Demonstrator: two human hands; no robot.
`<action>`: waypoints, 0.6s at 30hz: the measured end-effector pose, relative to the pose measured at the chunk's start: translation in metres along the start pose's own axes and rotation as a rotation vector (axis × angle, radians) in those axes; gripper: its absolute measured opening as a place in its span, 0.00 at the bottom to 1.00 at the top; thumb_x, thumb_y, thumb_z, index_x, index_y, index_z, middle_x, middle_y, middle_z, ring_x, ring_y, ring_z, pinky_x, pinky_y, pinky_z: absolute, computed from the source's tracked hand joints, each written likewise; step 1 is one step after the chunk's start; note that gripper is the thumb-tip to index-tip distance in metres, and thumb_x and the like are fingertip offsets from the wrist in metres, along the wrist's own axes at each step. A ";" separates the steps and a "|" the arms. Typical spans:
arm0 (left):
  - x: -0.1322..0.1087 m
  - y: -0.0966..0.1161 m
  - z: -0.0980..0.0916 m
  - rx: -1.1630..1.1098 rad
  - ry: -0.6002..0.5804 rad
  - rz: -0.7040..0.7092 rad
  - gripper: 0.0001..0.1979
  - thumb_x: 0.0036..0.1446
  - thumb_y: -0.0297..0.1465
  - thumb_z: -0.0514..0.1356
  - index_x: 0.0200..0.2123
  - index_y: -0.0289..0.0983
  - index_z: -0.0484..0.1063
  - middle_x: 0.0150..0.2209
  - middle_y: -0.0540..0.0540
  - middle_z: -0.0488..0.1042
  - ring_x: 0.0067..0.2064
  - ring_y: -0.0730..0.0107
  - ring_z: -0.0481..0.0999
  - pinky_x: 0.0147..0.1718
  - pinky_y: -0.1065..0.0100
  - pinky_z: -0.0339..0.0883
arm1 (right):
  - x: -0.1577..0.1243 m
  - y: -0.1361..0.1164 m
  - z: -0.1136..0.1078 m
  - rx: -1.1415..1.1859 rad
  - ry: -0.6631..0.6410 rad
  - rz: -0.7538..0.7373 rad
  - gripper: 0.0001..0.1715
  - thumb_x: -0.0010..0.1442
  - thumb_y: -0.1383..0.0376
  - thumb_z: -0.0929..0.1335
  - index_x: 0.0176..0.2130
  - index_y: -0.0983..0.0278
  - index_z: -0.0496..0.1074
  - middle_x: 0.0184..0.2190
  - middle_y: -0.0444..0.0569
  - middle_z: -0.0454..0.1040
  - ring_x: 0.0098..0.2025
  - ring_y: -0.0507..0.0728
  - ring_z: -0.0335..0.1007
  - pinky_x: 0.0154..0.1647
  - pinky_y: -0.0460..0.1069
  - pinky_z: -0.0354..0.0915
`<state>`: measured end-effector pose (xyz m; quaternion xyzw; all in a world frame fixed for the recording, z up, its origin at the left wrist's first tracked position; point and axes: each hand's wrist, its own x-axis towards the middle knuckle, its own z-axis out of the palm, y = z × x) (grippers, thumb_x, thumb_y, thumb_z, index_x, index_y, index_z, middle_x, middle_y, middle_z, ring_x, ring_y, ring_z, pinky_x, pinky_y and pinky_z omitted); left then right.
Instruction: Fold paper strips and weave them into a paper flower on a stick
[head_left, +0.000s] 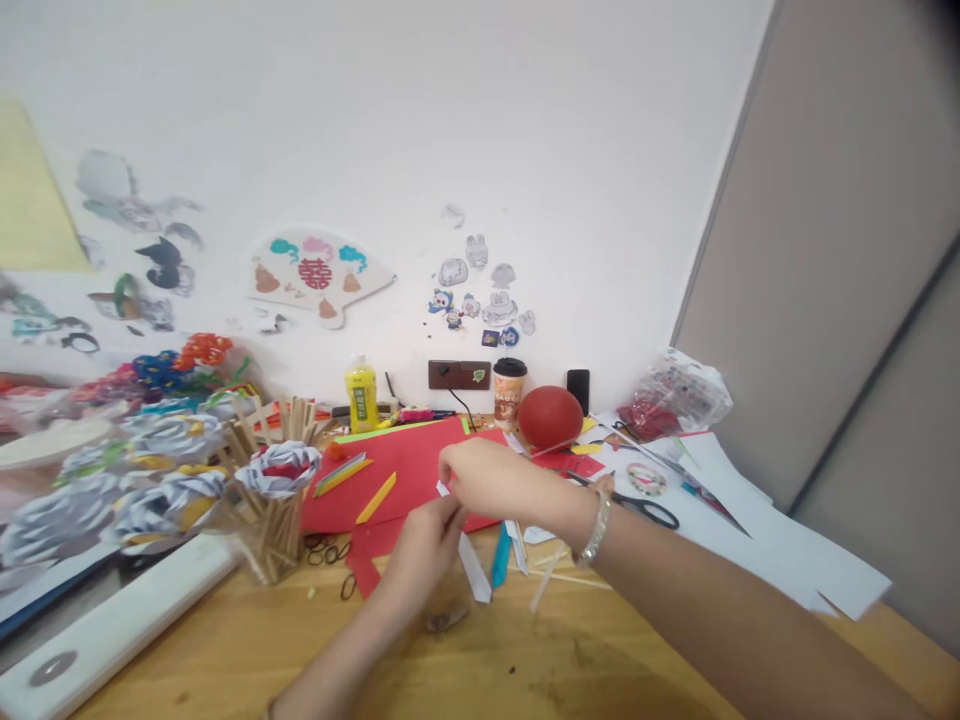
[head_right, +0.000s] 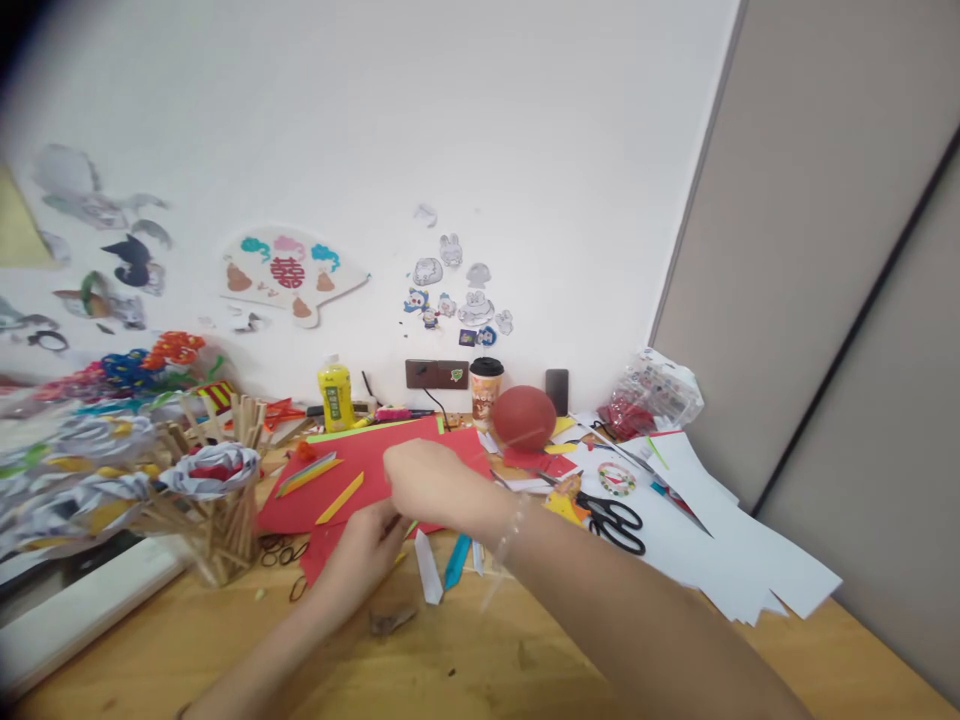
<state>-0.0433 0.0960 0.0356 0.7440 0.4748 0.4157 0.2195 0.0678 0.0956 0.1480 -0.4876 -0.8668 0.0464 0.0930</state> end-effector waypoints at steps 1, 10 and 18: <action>0.000 0.000 -0.001 -0.018 0.025 0.001 0.12 0.52 0.33 0.49 0.23 0.35 0.67 0.22 0.48 0.71 0.26 0.69 0.66 0.24 0.74 0.56 | -0.006 0.001 0.007 0.037 0.060 -0.005 0.12 0.47 0.75 0.62 0.31 0.65 0.70 0.24 0.46 0.71 0.23 0.51 0.63 0.21 0.44 0.50; 0.001 0.003 0.001 -0.220 0.072 -0.048 0.16 0.52 0.40 0.49 0.21 0.35 0.64 0.19 0.52 0.63 0.24 0.72 0.62 0.24 0.73 0.55 | -0.039 0.019 0.076 0.620 0.463 0.081 0.06 0.53 0.70 0.60 0.34 0.63 0.62 0.16 0.36 0.60 0.20 0.49 0.58 0.21 0.43 0.50; 0.001 0.008 0.004 -0.484 -0.022 -0.117 0.18 0.49 0.45 0.53 0.20 0.36 0.60 0.18 0.55 0.56 0.21 0.77 0.56 0.20 0.74 0.50 | -0.045 0.035 0.088 0.897 0.467 0.115 0.06 0.52 0.64 0.63 0.26 0.64 0.63 0.19 0.39 0.62 0.21 0.48 0.58 0.21 0.42 0.52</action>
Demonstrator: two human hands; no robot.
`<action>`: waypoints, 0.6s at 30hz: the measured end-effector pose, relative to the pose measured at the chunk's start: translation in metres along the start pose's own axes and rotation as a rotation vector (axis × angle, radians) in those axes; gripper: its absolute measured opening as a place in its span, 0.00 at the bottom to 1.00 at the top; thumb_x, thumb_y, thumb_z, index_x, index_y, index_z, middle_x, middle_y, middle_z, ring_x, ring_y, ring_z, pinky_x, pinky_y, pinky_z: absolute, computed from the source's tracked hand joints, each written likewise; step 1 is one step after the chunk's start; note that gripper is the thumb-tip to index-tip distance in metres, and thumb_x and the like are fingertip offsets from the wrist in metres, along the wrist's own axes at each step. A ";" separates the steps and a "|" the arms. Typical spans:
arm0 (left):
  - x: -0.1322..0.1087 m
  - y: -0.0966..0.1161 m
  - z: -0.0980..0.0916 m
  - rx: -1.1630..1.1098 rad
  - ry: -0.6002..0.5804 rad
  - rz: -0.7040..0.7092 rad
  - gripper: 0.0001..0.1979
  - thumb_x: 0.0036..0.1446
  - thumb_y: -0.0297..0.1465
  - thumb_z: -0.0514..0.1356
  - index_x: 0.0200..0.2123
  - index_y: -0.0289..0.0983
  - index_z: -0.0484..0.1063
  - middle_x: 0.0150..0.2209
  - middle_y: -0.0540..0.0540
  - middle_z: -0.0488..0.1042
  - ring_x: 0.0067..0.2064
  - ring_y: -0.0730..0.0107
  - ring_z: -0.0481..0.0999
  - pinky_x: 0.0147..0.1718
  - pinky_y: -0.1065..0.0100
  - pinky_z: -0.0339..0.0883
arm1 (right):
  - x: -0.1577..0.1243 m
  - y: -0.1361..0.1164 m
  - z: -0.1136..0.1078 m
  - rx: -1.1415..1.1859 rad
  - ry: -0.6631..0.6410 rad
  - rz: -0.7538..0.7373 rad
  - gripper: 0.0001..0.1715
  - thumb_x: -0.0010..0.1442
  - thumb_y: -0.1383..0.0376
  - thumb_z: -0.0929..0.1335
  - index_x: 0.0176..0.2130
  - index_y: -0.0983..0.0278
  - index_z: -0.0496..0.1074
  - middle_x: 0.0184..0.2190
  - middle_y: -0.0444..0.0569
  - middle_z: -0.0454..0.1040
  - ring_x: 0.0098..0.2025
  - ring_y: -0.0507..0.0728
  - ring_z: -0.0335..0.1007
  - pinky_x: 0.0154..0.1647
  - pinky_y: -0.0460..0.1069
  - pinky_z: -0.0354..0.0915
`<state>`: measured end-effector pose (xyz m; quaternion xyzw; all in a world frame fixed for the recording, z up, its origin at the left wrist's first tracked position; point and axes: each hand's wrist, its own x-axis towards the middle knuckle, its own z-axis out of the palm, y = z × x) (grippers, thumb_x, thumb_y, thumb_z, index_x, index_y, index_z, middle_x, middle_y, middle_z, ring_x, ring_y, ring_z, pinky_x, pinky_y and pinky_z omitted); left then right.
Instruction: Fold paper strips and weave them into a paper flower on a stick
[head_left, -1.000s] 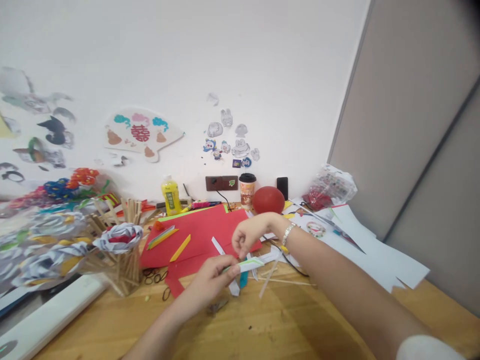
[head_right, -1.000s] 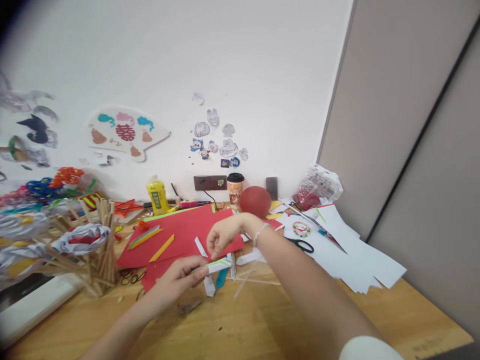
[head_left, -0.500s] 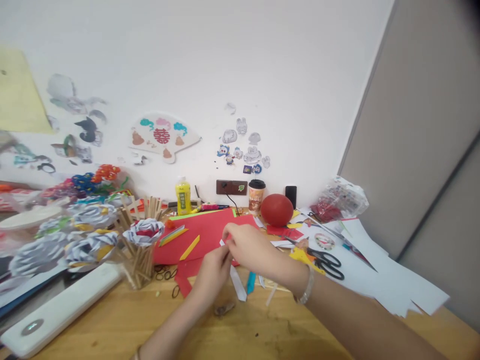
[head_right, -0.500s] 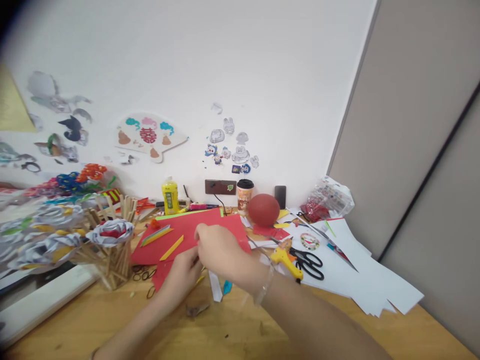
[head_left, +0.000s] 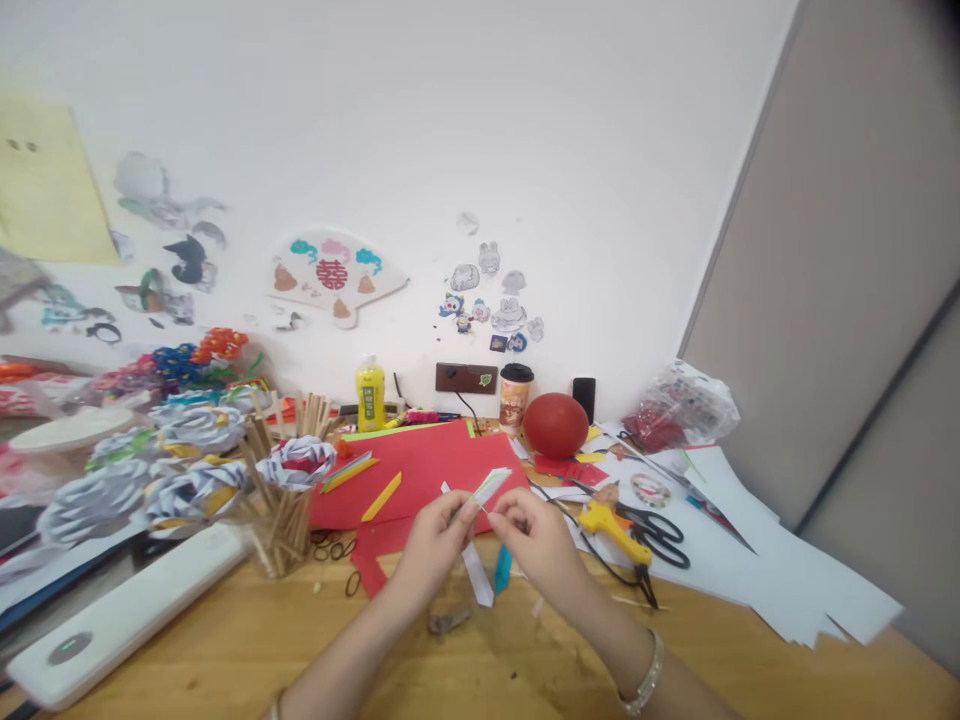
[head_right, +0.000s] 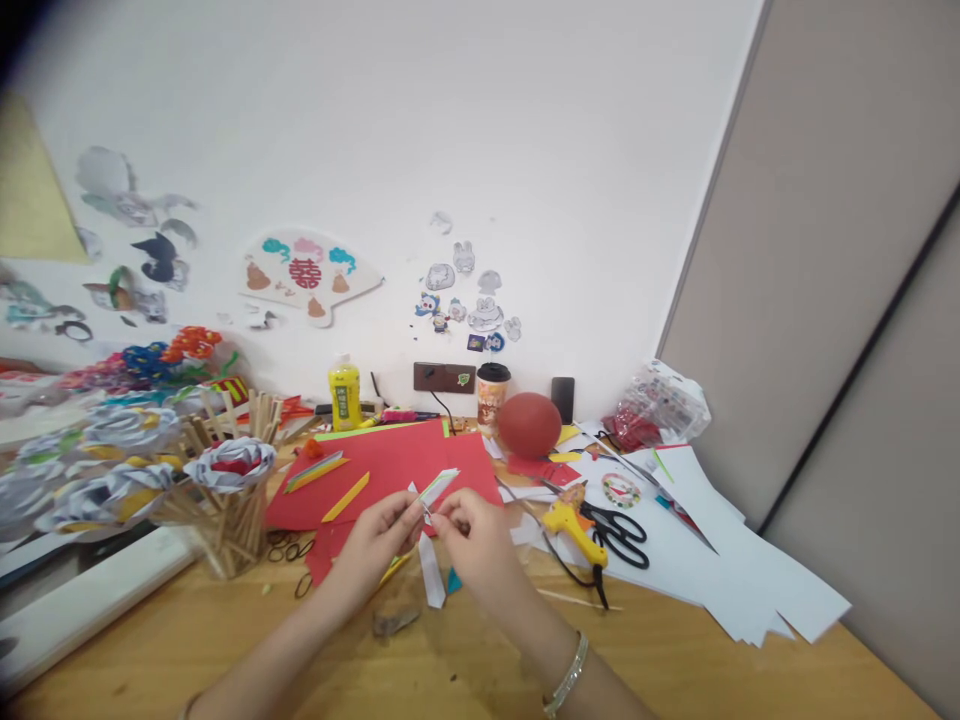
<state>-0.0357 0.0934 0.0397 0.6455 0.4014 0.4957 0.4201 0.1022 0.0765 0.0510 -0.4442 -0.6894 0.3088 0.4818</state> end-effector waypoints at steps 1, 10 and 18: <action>0.000 0.000 0.000 -0.027 -0.012 -0.011 0.19 0.49 0.45 0.53 0.20 0.36 0.60 0.17 0.56 0.56 0.21 0.77 0.55 0.20 0.74 0.49 | 0.001 0.001 -0.001 0.021 -0.005 0.012 0.07 0.52 0.64 0.63 0.25 0.64 0.62 0.18 0.39 0.62 0.21 0.48 0.57 0.21 0.42 0.53; -0.001 -0.005 0.001 -0.109 -0.108 -0.003 0.18 0.51 0.45 0.52 0.21 0.36 0.58 0.18 0.56 0.54 0.21 0.79 0.52 0.20 0.75 0.49 | 0.004 0.011 -0.012 0.072 -0.161 0.046 0.11 0.51 0.59 0.65 0.27 0.66 0.65 0.18 0.39 0.59 0.21 0.48 0.55 0.21 0.43 0.52; -0.006 0.011 -0.006 0.129 -0.218 0.075 0.16 0.54 0.42 0.49 0.24 0.35 0.61 0.21 0.54 0.57 0.24 0.76 0.56 0.23 0.74 0.51 | 0.032 0.030 -0.049 -0.014 -0.639 0.099 0.13 0.50 0.59 0.67 0.30 0.67 0.72 0.24 0.43 0.69 0.25 0.49 0.60 0.26 0.44 0.57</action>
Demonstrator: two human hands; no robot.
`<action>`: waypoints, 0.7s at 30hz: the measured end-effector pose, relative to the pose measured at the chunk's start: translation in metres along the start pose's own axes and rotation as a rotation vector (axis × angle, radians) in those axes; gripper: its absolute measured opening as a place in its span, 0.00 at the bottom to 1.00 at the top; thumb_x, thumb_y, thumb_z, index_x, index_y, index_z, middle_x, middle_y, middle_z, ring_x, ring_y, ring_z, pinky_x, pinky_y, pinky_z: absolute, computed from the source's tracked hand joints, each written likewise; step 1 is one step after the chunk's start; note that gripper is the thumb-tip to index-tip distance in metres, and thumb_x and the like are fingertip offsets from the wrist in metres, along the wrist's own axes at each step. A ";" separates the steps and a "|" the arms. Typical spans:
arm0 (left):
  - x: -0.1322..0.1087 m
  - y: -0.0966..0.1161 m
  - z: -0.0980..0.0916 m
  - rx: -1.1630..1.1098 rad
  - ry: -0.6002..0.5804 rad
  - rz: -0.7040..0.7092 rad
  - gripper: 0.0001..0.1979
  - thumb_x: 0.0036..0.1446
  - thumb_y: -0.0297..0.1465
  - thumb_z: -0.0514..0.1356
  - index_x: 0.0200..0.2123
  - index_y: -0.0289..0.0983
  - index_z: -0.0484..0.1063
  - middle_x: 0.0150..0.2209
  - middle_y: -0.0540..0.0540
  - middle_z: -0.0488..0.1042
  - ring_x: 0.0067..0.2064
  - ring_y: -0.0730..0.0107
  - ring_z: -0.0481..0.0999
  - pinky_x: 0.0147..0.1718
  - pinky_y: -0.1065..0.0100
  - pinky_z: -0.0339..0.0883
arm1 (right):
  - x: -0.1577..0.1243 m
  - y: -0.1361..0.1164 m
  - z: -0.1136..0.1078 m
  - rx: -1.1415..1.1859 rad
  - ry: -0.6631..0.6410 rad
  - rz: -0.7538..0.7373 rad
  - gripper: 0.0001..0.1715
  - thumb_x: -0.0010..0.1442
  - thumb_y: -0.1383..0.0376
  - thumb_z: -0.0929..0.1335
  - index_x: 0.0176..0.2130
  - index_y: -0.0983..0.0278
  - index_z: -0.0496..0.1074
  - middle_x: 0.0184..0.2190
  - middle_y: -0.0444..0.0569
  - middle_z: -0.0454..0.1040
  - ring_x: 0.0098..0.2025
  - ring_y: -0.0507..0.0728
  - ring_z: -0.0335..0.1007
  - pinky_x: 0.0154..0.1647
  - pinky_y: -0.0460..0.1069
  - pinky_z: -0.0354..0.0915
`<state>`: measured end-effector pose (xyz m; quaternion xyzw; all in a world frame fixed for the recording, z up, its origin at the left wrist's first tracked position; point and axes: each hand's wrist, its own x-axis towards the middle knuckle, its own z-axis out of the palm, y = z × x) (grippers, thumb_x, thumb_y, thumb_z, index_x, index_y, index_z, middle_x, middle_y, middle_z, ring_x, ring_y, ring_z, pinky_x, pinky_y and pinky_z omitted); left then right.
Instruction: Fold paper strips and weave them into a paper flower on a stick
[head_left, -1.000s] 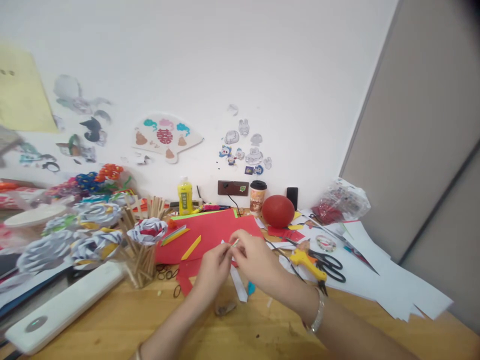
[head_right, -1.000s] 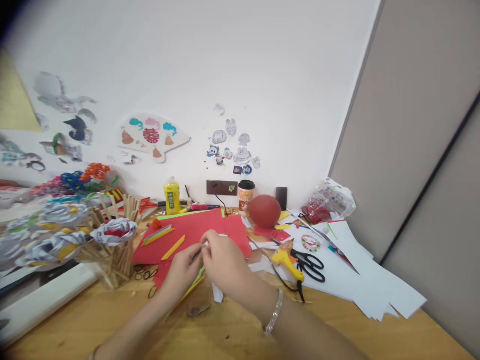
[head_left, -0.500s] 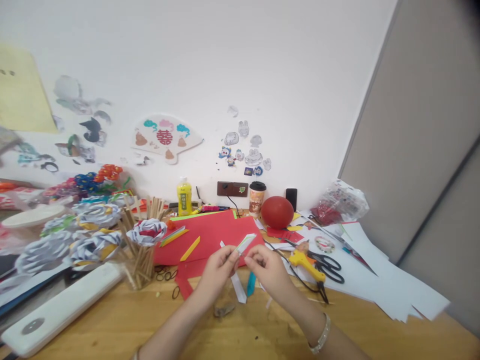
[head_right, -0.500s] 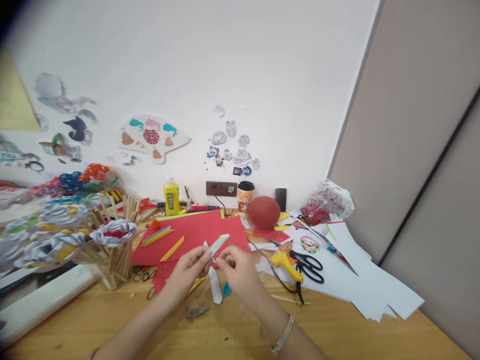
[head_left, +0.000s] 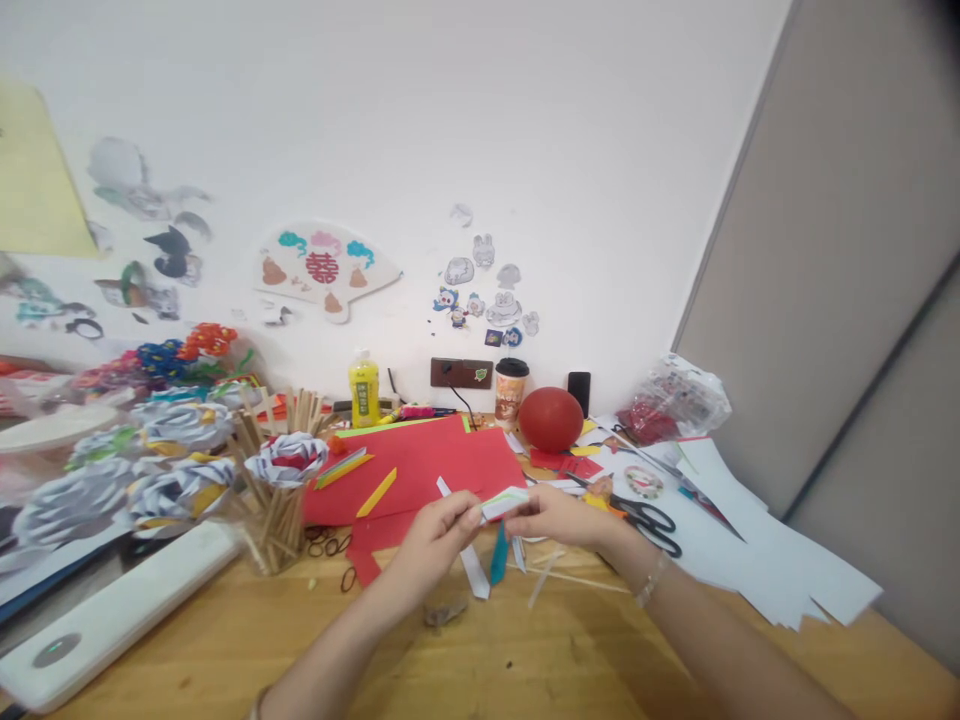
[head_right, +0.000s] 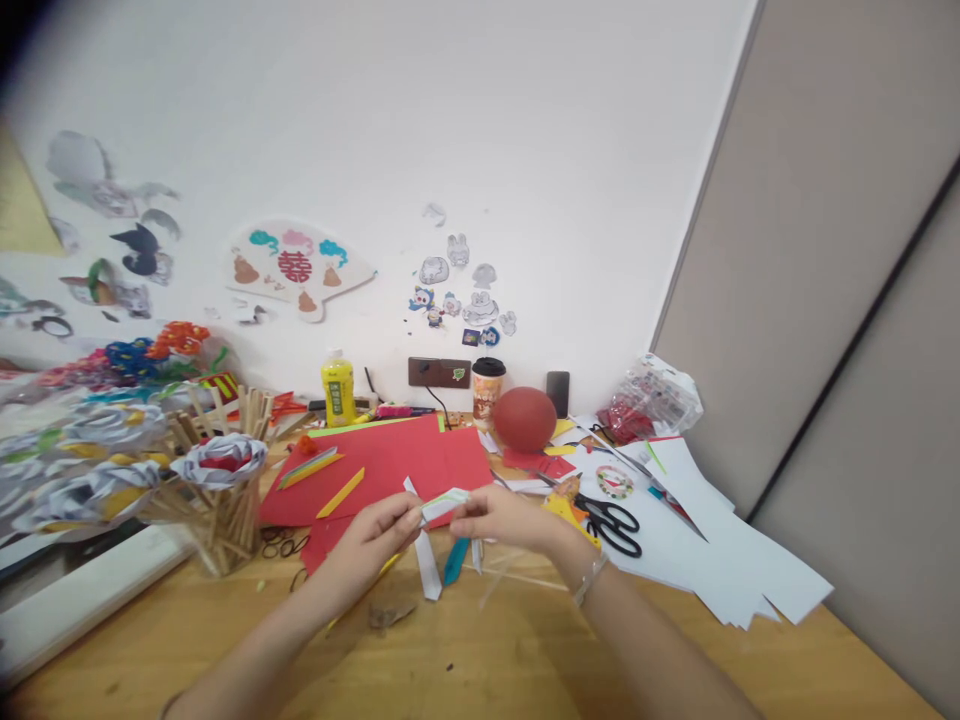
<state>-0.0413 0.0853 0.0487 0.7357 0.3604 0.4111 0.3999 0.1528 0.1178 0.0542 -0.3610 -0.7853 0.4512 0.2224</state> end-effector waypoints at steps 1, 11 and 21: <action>-0.001 0.002 0.000 0.059 -0.025 0.013 0.16 0.54 0.41 0.48 0.23 0.35 0.61 0.21 0.54 0.58 0.25 0.75 0.57 0.24 0.74 0.52 | 0.002 0.000 -0.008 -0.061 -0.054 0.032 0.11 0.49 0.61 0.67 0.30 0.67 0.72 0.23 0.42 0.68 0.25 0.49 0.60 0.26 0.44 0.57; -0.006 -0.007 0.018 0.519 -0.063 0.033 0.12 0.56 0.30 0.44 0.23 0.37 0.60 0.23 0.51 0.65 0.26 0.72 0.64 0.25 0.74 0.51 | 0.041 -0.060 -0.024 -0.611 -0.100 0.218 0.09 0.45 0.63 0.69 0.19 0.66 0.69 0.17 0.41 0.65 0.19 0.48 0.55 0.19 0.44 0.50; -0.003 -0.004 0.013 0.689 0.089 -0.022 0.12 0.55 0.27 0.42 0.23 0.38 0.60 0.22 0.48 0.67 0.25 0.69 0.66 0.24 0.72 0.50 | 0.020 -0.091 0.013 -0.848 0.374 0.225 0.11 0.52 0.61 0.65 0.23 0.64 0.70 0.21 0.44 0.68 0.23 0.50 0.59 0.21 0.44 0.47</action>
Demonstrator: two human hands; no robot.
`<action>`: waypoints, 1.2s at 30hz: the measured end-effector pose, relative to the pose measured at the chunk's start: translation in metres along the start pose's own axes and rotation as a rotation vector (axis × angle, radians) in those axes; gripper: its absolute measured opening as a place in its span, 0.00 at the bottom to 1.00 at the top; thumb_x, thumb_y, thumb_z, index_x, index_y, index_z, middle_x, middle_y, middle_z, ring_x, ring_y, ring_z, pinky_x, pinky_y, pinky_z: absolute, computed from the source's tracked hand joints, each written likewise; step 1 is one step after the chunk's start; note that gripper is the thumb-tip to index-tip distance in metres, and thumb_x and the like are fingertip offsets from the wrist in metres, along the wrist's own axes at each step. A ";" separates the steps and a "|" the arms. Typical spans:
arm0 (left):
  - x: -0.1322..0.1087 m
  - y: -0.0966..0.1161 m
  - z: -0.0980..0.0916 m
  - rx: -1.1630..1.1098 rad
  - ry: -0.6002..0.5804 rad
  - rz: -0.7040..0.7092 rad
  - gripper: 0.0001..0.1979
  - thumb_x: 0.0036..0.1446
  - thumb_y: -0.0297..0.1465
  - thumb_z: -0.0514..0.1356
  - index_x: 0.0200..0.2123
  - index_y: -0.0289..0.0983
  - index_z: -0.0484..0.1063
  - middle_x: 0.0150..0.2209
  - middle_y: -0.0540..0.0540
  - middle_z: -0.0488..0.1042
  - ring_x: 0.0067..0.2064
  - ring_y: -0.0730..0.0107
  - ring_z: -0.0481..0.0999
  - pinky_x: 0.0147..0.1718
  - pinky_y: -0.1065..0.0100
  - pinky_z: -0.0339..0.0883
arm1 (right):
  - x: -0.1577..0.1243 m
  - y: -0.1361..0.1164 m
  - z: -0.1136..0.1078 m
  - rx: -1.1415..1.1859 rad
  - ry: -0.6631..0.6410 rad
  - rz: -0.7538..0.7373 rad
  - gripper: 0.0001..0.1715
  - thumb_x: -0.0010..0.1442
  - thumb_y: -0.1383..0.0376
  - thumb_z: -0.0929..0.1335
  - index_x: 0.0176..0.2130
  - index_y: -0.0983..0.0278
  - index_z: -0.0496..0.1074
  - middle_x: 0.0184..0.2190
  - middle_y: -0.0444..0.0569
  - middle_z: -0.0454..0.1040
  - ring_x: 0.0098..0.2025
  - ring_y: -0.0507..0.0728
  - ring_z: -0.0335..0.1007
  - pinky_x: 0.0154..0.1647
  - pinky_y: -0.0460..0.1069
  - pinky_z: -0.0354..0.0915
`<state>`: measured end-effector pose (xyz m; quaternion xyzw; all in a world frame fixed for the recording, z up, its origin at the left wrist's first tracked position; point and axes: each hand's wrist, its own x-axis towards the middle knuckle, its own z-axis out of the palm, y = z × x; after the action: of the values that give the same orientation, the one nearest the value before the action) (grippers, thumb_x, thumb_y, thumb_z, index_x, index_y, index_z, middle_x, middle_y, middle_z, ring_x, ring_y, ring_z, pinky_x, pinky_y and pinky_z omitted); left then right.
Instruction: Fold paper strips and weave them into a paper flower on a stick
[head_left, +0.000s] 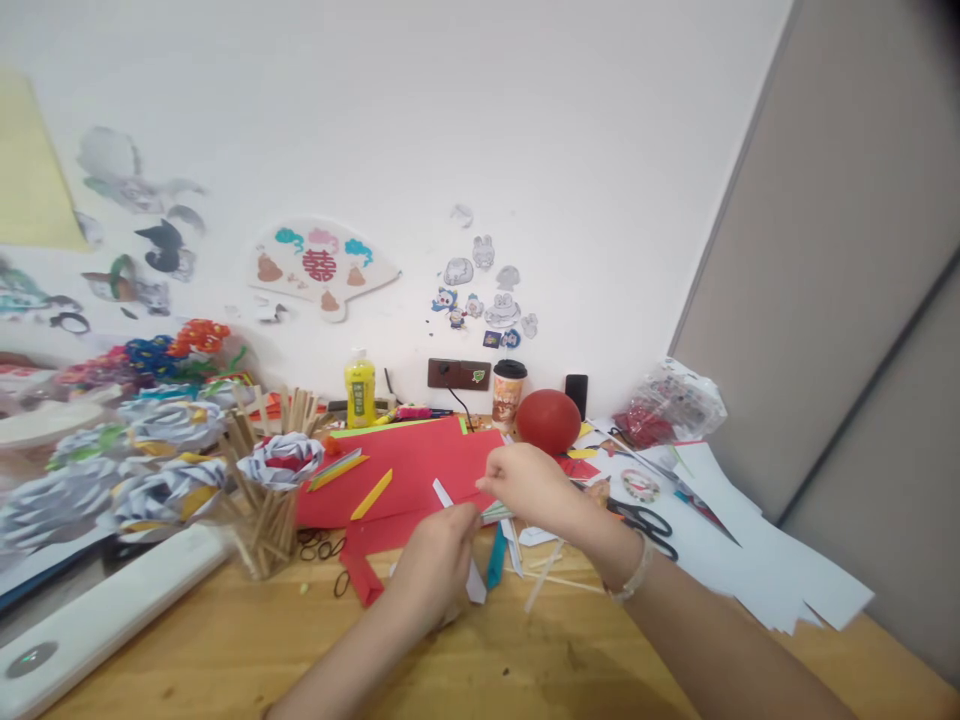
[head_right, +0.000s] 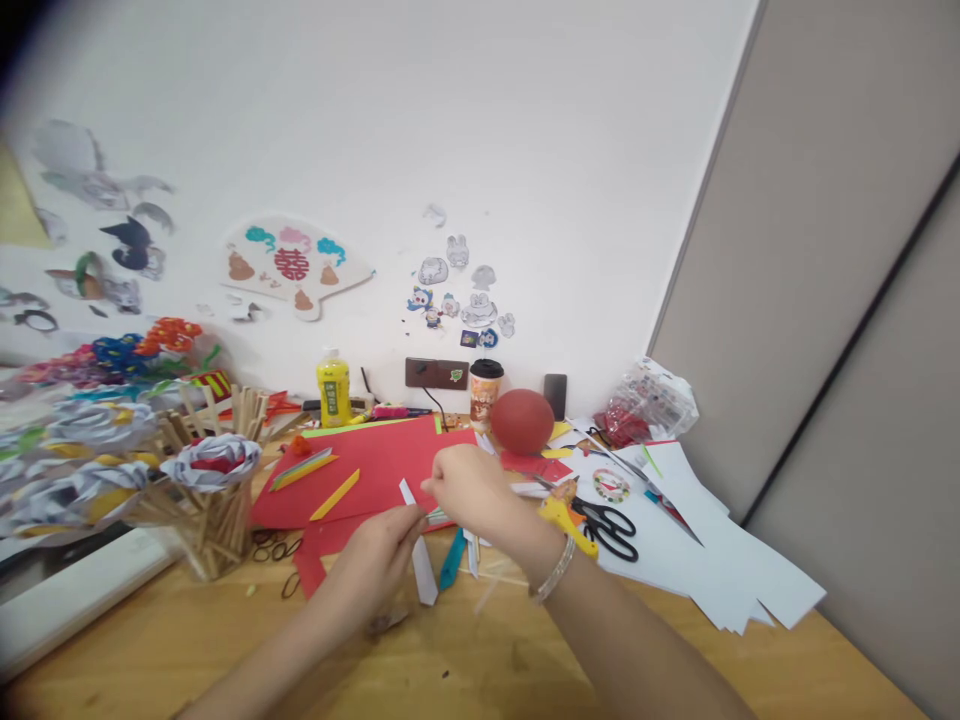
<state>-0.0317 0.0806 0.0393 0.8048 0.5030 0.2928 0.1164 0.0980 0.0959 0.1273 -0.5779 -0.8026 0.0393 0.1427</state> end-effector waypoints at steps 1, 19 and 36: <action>0.000 0.001 0.000 -0.010 0.003 -0.005 0.12 0.55 0.27 0.43 0.23 0.38 0.60 0.23 0.48 0.67 0.25 0.69 0.66 0.24 0.72 0.50 | -0.005 -0.003 0.000 -0.020 0.019 0.011 0.10 0.52 0.62 0.64 0.23 0.64 0.70 0.21 0.44 0.68 0.24 0.50 0.60 0.21 0.45 0.46; 0.001 0.002 -0.004 -0.343 0.156 -0.025 0.14 0.56 0.35 0.45 0.23 0.37 0.61 0.21 0.51 0.63 0.25 0.72 0.62 0.25 0.73 0.53 | -0.056 0.013 0.078 0.498 0.365 -0.099 0.14 0.58 0.64 0.58 0.22 0.64 0.61 0.18 0.42 0.61 0.23 0.51 0.56 0.24 0.45 0.48; 0.000 0.004 -0.008 -0.945 -0.387 -0.020 0.20 0.49 0.47 0.53 0.25 0.34 0.61 0.19 0.55 0.59 0.21 0.79 0.56 0.22 0.75 0.51 | -0.038 0.077 0.079 1.128 -0.264 -0.149 0.18 0.47 0.55 0.69 0.30 0.67 0.69 0.23 0.42 0.64 0.25 0.48 0.56 0.27 0.44 0.54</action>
<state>-0.0330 0.0780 0.0479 0.6988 0.2926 0.3326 0.5617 0.1583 0.0937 0.0275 -0.3446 -0.7071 0.5222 0.3295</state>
